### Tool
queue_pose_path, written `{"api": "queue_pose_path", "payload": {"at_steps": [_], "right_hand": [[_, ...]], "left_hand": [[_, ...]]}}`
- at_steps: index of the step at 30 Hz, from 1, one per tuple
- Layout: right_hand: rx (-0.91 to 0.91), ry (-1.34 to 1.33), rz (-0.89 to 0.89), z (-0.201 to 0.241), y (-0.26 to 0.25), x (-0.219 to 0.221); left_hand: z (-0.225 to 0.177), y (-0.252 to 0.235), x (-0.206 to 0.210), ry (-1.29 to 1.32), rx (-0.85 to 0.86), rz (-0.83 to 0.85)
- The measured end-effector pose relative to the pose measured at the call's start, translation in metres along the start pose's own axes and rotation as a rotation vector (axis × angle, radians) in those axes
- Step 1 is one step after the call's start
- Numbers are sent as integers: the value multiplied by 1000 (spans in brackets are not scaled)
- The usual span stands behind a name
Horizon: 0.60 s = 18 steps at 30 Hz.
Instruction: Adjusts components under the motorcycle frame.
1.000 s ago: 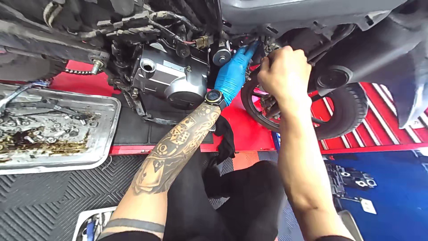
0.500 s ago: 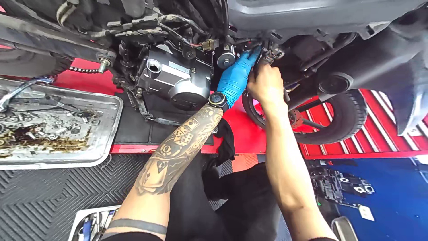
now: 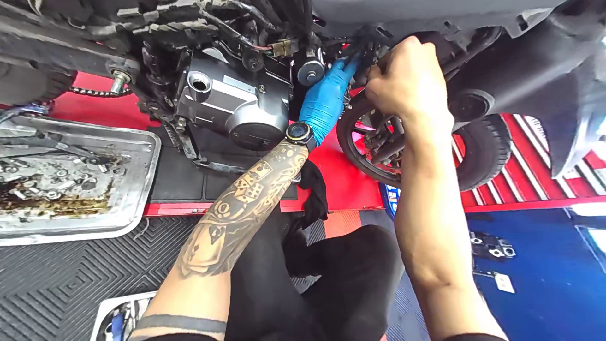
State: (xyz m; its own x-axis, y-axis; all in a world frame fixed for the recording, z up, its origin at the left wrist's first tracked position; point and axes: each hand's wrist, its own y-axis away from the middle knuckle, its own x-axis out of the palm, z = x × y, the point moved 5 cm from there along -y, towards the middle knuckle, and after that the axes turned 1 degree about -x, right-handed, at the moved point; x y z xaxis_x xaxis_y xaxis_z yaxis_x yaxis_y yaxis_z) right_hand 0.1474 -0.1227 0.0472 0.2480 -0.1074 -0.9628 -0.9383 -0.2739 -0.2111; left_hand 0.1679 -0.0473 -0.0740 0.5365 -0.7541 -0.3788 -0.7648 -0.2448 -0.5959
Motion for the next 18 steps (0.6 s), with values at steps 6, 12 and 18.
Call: {"api": "queue_pose_path", "payload": {"at_steps": [6, 12, 18], "right_hand": [[39, -6, 10, 8, -4, 4], [93, -97, -37, -1, -11, 65], [31, 30, -17, -3, 14, 55]], "left_hand": [[2, 0, 2, 33, 15, -18], [-2, 2, -4, 70, 58, -36], [-1, 0, -3, 41, 55, -50]]}}
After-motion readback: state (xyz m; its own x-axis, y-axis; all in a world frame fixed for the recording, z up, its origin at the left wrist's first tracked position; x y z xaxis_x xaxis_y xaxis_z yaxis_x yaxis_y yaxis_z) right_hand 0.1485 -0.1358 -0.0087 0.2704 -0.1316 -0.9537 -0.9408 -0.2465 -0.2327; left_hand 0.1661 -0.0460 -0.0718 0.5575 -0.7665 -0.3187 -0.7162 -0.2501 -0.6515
